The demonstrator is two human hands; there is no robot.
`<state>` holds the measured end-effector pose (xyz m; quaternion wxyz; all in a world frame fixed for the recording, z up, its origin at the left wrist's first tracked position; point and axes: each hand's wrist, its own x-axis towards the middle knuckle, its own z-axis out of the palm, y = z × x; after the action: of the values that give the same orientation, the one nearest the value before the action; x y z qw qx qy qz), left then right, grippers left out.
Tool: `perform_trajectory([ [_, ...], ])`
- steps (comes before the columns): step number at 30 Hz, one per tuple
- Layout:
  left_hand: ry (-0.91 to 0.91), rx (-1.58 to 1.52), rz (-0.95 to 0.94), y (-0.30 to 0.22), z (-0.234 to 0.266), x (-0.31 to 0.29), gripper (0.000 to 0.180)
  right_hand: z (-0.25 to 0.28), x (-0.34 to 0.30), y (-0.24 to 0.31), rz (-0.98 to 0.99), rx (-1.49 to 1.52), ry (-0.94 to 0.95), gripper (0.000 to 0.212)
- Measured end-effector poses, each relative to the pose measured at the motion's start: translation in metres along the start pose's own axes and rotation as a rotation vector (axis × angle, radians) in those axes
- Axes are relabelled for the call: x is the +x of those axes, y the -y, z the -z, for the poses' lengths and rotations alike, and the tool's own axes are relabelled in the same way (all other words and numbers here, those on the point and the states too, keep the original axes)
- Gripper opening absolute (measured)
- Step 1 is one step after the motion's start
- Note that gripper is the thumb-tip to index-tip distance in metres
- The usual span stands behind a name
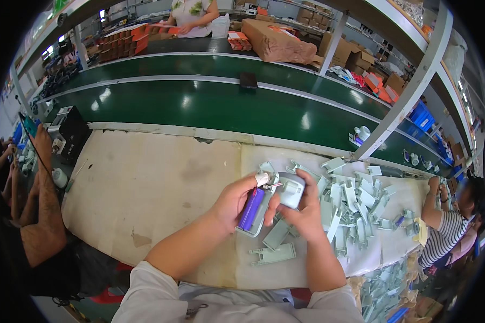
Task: The person assembles portable fans by fitting the fan heads and batteries into handle casings and snapping the plastic cover pieces together by hand.
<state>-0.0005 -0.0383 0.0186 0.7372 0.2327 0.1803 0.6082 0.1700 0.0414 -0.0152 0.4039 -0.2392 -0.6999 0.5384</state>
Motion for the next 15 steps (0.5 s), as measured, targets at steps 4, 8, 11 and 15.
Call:
perform_trajectory([
  [4,-0.187,0.359,-0.072,-0.007,0.002,0.004,0.018,0.023,0.01,0.032,0.608,-0.786,-0.169,0.066],
  [8,-0.104,0.619,0.054,-0.001,0.013,0.009,0.019,0.045,0.018,0.038,0.928,-1.079,-0.077,0.056],
  [11,-0.069,0.661,0.1,0.005,0.008,0.01,0.021,0.059,0.016,0.037,1.021,-1.167,-0.017,0.054],
  [15,-0.053,0.772,0.082,0.01,0.006,0.008,0.022,0.061,0.009,0.04,1.036,-1.239,-0.038,0.047],
])
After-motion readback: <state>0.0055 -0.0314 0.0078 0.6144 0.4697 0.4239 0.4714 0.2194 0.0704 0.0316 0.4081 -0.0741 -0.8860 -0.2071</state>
